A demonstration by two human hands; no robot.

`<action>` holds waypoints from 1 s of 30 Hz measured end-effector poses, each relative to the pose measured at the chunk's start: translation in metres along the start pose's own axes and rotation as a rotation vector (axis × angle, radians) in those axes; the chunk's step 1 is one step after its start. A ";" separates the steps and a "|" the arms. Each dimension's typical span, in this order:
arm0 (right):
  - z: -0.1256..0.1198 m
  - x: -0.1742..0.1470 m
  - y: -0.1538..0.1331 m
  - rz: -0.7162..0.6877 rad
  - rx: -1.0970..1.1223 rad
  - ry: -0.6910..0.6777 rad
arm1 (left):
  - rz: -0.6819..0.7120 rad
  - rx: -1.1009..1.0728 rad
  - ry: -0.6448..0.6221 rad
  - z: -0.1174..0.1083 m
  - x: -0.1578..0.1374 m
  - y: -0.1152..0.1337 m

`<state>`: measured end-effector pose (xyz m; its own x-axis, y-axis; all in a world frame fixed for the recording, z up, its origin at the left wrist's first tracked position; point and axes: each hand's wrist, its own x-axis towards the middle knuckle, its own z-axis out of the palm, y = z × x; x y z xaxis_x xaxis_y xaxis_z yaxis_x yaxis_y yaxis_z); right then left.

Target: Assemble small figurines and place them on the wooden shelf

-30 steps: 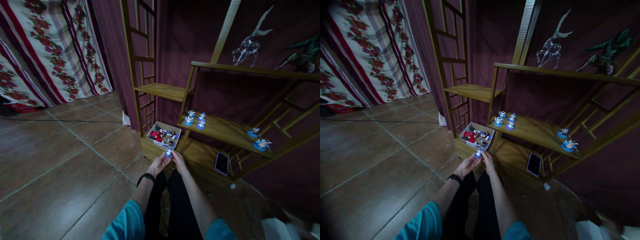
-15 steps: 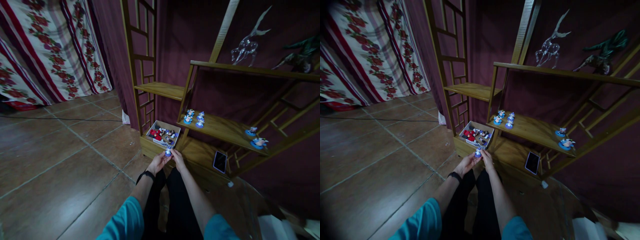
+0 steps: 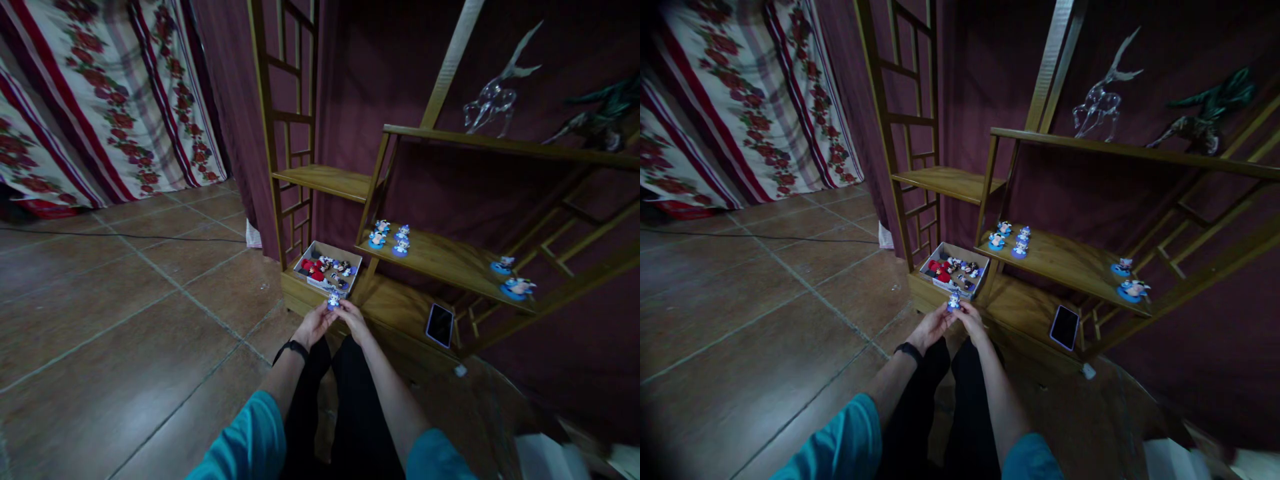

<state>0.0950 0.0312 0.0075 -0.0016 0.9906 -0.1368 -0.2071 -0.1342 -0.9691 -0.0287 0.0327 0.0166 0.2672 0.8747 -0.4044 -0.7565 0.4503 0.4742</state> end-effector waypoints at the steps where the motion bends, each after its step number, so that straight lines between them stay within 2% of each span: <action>1: 0.000 0.000 -0.001 -0.002 -0.013 -0.012 | -0.002 0.003 -0.002 0.000 0.000 0.000; 8: 0.000 -0.003 -0.006 -0.004 -0.054 -0.015 | -0.022 0.057 -0.034 -0.004 0.004 -0.001; 20: -0.004 0.009 0.008 -0.038 -0.041 0.029 | -0.049 0.074 -0.099 -0.009 0.003 -0.002; 30: -0.004 0.006 0.007 -0.018 -0.018 -0.017 | 0.060 0.072 -0.073 -0.009 0.003 -0.004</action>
<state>0.0977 0.0359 -0.0010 -0.0149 0.9932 -0.1155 -0.1901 -0.1162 -0.9749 -0.0305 0.0321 0.0068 0.2672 0.9101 -0.3167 -0.7284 0.4059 0.5520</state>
